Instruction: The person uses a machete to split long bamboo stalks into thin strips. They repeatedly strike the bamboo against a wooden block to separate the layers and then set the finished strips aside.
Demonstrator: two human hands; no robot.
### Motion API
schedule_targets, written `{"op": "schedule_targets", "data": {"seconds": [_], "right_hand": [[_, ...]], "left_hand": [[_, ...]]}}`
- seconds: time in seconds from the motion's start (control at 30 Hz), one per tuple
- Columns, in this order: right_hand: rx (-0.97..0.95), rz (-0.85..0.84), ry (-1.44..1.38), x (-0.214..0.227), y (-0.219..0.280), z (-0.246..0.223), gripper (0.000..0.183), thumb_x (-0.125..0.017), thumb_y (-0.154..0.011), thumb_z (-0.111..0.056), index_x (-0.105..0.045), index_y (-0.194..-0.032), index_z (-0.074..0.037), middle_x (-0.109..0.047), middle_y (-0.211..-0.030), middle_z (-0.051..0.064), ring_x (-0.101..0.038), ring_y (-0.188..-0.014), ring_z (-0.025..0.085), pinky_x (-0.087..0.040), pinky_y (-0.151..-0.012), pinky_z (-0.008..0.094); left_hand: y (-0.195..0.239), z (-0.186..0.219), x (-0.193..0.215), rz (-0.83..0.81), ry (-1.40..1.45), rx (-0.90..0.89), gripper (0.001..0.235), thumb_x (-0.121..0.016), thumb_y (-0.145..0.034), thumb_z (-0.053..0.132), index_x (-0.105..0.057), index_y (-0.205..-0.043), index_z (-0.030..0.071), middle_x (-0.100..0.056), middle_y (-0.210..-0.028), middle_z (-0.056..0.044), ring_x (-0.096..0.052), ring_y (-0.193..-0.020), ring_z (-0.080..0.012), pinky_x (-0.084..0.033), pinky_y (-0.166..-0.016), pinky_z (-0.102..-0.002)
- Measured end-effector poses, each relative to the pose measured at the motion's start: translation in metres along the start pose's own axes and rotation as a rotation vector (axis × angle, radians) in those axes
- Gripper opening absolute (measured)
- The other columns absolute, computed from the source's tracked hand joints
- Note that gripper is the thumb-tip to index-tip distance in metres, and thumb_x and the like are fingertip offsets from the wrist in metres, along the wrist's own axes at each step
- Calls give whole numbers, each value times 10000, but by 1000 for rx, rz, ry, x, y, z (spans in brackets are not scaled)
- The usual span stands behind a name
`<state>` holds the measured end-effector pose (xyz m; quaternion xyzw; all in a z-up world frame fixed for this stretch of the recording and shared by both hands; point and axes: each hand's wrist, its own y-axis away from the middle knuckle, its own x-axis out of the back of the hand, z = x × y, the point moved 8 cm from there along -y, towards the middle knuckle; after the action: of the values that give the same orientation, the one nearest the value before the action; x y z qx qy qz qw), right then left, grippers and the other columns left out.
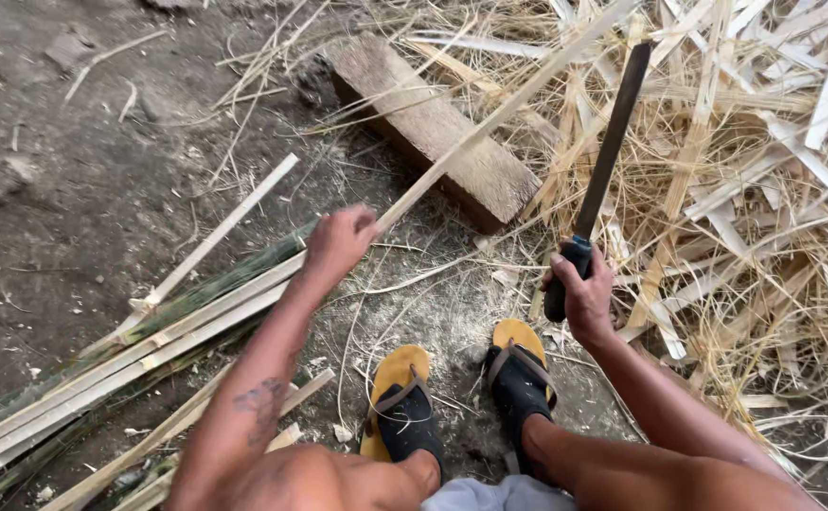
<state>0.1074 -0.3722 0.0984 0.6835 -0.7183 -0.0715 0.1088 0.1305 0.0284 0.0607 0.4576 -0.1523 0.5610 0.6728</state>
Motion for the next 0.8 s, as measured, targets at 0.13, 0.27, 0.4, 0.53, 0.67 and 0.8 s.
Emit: {"op": "schedule_targets", "data": {"seconds": [0.13,0.27,0.4,0.53,0.67,0.8], "right_hand": [[-77,-79,66,-8,19,15,389,-690,-885,-279,-539,-1130,-19,-618,-758,78,-633,-611,173,-582,-563,329],[-175,-177,236,-9,27,29,372,-706,-900,-287,-575,-1091,5,-644,-758,101,-643,-614,186,-591,-570,340],[-166,-263,442,-17,37,22,398,-705,-887,-270,-579,-1166,-17,-650,-805,99,-651,-641,187,-581,-555,346],[-27,-284,539,-17,41,-24,438,-698,-886,-281,-559,-1217,-31,-646,-851,94,-647,-651,176,-595,-534,332],[168,-254,646,-20,34,-102,408,-693,-905,-249,-538,-1207,-23,-624,-847,122,-606,-601,201,-572,-506,336],[289,-200,537,-10,21,-189,293,-663,-908,-131,-560,-1166,-38,-639,-823,76,-593,-598,146,-539,-483,312]], "left_hand": [[8,-4,38,331,446,-145,567,-693,-894,481,-653,-1280,68,-746,-1187,-115,-730,-1051,-215,-629,-882,-426],[59,-99,-31,-214,-29,198,679,-883,-704,500,-693,-1209,88,-736,-1170,-157,-723,-1039,-266,-553,-931,-427],[89,-139,-51,-30,-183,218,452,-741,-846,545,-752,-1045,140,-764,-1027,-161,-723,-927,-332,-567,-804,-479],[76,-110,-13,90,-142,188,456,-621,-950,586,-756,-973,151,-746,-826,-164,-743,-783,-345,-581,-726,-517],[72,-20,82,281,-218,-80,429,-659,-979,498,-745,-835,103,-643,-653,-93,-557,-552,-230,-423,-498,-394],[81,66,142,288,37,-71,369,-661,-954,461,-677,-756,149,-520,-531,59,-374,-391,-63,-282,-357,-263]]}}
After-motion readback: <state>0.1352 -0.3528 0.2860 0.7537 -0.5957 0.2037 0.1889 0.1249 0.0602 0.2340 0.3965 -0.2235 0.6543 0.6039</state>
